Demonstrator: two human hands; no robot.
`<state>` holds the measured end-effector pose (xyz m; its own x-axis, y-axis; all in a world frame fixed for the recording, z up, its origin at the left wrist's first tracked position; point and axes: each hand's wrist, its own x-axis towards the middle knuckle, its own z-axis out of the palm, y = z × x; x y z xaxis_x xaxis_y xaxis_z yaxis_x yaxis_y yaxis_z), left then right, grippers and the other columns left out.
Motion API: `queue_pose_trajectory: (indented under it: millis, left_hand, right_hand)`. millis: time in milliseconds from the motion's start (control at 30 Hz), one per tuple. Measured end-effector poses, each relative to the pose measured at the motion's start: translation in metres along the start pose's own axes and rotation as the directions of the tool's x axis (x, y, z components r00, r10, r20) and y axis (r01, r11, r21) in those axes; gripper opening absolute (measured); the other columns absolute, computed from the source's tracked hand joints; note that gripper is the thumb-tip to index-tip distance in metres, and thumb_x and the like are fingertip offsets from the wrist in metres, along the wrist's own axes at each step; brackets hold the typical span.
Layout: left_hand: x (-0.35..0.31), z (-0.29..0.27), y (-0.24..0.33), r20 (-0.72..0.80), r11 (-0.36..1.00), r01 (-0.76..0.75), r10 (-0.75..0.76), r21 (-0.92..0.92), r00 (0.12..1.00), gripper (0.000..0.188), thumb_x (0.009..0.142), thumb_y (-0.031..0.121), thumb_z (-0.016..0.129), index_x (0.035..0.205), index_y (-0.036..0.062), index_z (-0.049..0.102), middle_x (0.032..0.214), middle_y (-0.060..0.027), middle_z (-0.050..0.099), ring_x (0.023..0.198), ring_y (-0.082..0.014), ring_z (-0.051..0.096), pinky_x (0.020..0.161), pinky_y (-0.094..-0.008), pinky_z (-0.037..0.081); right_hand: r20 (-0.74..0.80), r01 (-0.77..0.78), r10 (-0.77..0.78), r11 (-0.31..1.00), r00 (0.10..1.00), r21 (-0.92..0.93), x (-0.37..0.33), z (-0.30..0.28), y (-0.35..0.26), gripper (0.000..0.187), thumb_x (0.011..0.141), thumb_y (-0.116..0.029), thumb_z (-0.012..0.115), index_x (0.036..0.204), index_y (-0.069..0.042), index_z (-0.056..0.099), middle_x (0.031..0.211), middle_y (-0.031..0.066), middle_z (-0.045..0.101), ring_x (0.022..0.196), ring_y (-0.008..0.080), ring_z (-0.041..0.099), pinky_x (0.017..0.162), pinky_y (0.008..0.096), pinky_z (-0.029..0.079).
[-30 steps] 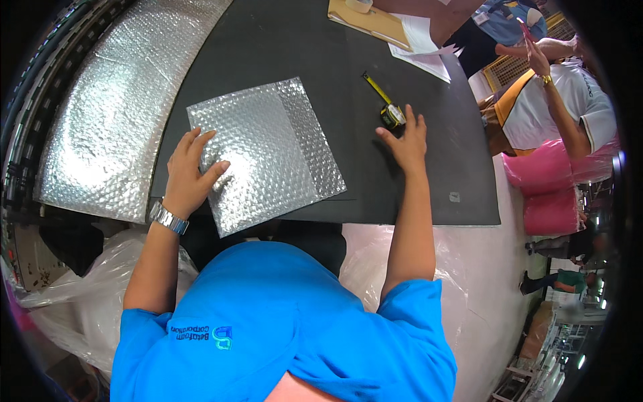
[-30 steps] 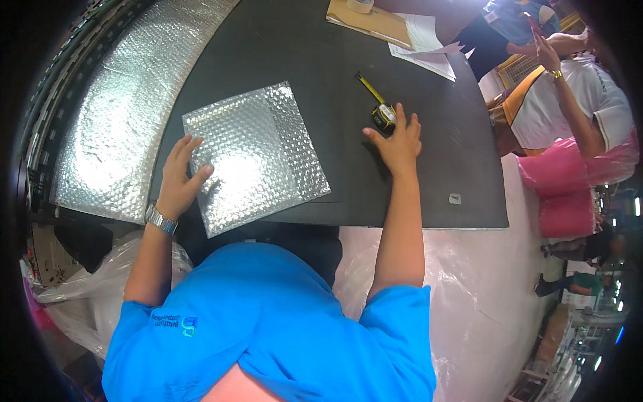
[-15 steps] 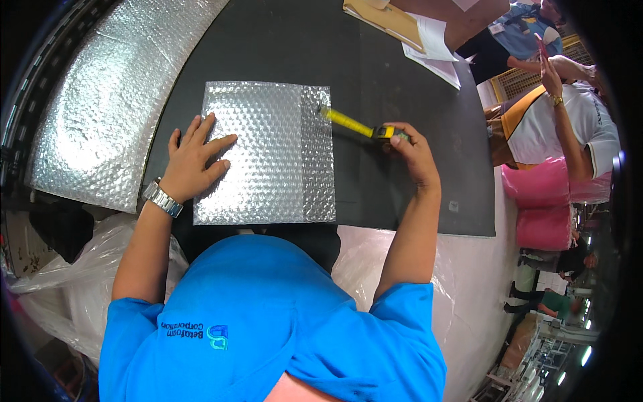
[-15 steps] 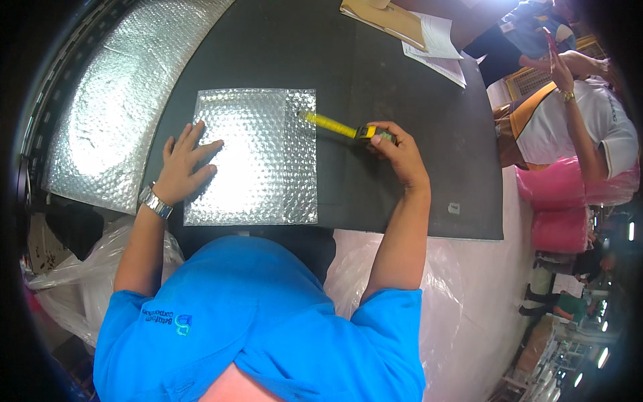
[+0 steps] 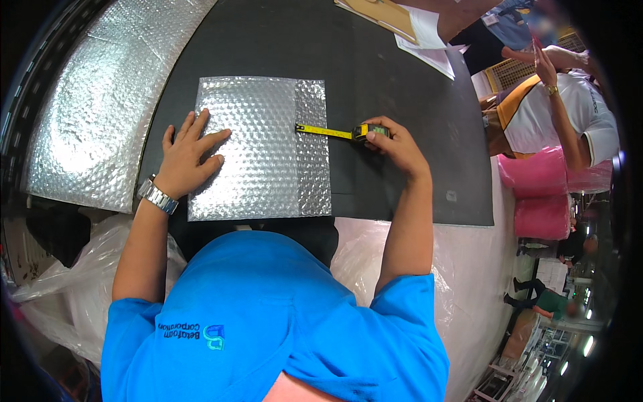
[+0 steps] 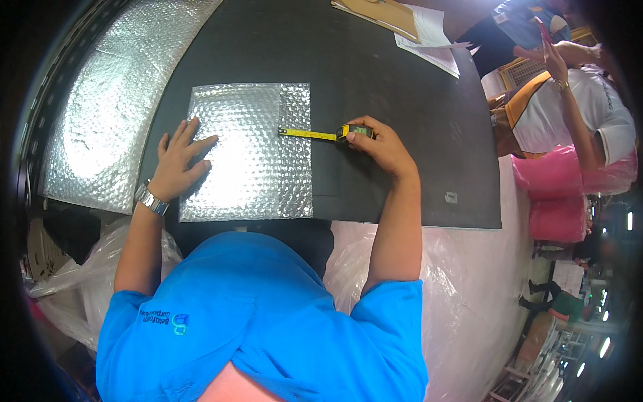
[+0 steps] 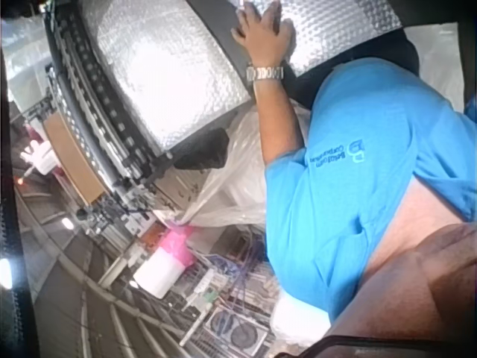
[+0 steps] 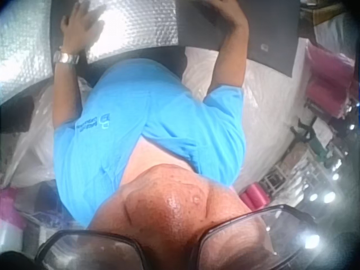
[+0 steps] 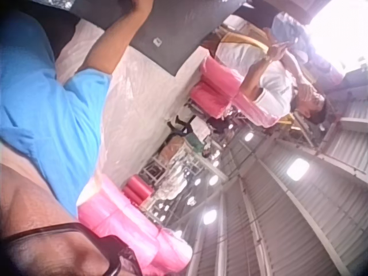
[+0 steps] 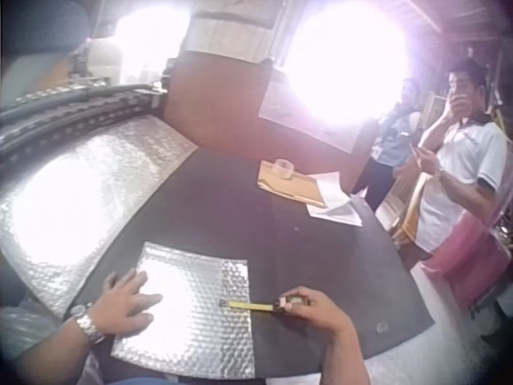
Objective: The person measures and stacks bubble wrap sheets on a table using a tape measure. They repeatedly measure the dimensions of individual sheets, stack them, and place them into a plastic bag.
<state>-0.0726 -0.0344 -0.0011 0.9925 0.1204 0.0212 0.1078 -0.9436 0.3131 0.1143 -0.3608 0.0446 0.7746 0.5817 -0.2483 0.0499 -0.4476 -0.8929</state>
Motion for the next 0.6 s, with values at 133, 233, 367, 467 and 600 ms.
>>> queue_pose_trajectory:
  millis: [133,233,367,467,600]
  left_hand:
    - [0.0,-0.002,0.002,0.012,1.0,0.011,-0.01,-0.017,1.0,0.043,0.075,0.036,0.053,0.117,0.0288,0.052,0.14,-0.0118,0.023,0.131,-0.0279,0.015,0.101,-0.054,0.004]
    - [0.001,-0.003,0.001,0.016,1.0,0.015,-0.015,-0.022,1.0,0.043,0.074,0.036,0.053,0.117,0.0287,0.052,0.14,-0.0119,0.024,0.131,-0.0279,0.015,0.101,-0.054,0.003]
    - [0.002,-0.003,0.002,0.024,1.0,0.013,-0.012,-0.028,1.0,0.043,0.073,0.035,0.053,0.116,0.0281,0.053,0.14,-0.012,0.024,0.131,-0.028,0.015,0.101,-0.054,0.003]
    - [0.002,-0.003,0.001,0.015,1.0,0.007,-0.007,-0.028,1.0,0.043,0.073,0.034,0.054,0.115,0.0275,0.054,0.14,-0.0121,0.024,0.131,-0.0279,0.016,0.101,-0.054,0.003]
    - [-0.001,-0.004,0.0,0.004,1.0,0.003,-0.003,0.002,1.0,0.046,0.073,0.037,0.055,0.118,0.0262,0.051,0.139,-0.0171,0.024,0.131,-0.0305,0.016,0.101,-0.0532,0.007]
  right_hand:
    - [0.005,0.009,-0.009,1.0,1.0,-0.015,0.002,-0.002,0.002,0.031,0.076,-0.022,0.063,0.1,-0.004,0.057,0.084,0.0037,0.059,0.073,0.009,0.053,0.069,0.0215,0.043]
    - [0.006,0.018,-0.018,1.0,1.0,-0.015,0.003,-0.003,0.002,0.03,0.076,-0.022,0.063,0.1,-0.004,0.058,0.083,0.0036,0.059,0.074,0.009,0.053,0.069,0.0213,0.043]
    - [0.01,0.068,-0.068,0.997,0.998,-0.025,0.005,-0.004,0.009,0.03,0.075,-0.021,0.063,0.1,-0.005,0.058,0.082,0.0033,0.059,0.074,0.0093,0.054,0.07,0.0216,0.043]
    - [0.008,0.081,-0.081,0.996,0.997,-0.034,0.005,-0.005,0.013,0.03,0.074,-0.02,0.063,0.1,-0.005,0.058,0.084,0.0029,0.059,0.079,0.0103,0.053,0.073,0.0229,0.042]
    - [-0.188,0.159,-0.172,0.984,0.967,-0.082,-0.001,-0.008,0.016,0.032,0.073,-0.021,0.064,0.101,-0.007,0.058,0.093,0.0052,0.058,0.09,0.0152,0.053,0.078,0.0249,0.041]
